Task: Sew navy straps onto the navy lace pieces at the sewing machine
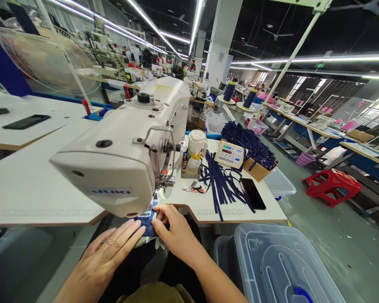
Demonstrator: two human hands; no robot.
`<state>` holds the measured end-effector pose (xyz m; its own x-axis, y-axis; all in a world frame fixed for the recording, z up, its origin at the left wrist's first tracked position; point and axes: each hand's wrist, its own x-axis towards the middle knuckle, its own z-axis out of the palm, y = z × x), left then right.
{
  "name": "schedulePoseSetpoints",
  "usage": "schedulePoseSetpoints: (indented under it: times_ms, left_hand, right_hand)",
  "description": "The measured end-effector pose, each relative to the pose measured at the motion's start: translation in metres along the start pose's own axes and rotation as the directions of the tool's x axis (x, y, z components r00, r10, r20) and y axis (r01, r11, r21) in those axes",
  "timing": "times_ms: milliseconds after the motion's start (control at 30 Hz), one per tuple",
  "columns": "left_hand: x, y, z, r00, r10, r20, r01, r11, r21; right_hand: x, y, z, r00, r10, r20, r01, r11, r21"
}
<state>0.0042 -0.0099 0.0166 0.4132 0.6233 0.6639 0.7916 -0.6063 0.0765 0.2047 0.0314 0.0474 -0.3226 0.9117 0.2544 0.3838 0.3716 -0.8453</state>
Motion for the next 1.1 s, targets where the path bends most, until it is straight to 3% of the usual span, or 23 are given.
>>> schedulePoseSetpoints:
  times_ms: [167, 333, 633, 867, 1000, 1100]
  left_hand:
    - [-0.006, -0.006, 0.009, 0.999, -0.015, -0.036, 0.013, 0.999, -0.042]
    - [-0.015, -0.02, 0.023, 0.986, 0.122, -0.111, -0.102, 0.979, 0.175]
    - [-0.003, -0.006, 0.009, 0.992, 0.105, -0.07, -0.077, 0.942, 0.326]
    - [-0.007, -0.011, 0.018, 0.983, 0.158, -0.094, -0.106, 0.907, 0.408]
    - [-0.005, -0.008, 0.016, 0.983, 0.128, -0.131, -0.069, 0.921, 0.383]
    - [-0.004, -0.003, 0.012, 0.991, 0.093, -0.099, -0.05, 0.928, 0.37]
  right_hand:
    - [-0.003, -0.004, -0.011, 0.994, -0.065, 0.084, 0.07, 0.996, -0.062]
    - [0.005, -0.005, -0.008, 0.992, -0.063, 0.105, 0.075, 0.99, -0.118]
    - [0.017, -0.006, -0.004, 0.993, -0.057, 0.105, 0.075, 0.981, -0.179]
    - [0.019, -0.006, -0.002, 0.994, -0.056, 0.089, 0.072, 0.98, -0.183]
    - [0.018, -0.007, -0.001, 0.996, -0.06, 0.073, 0.072, 0.979, -0.19]
    - [0.018, -0.006, 0.0, 0.996, -0.059, 0.065, 0.071, 0.978, -0.198]
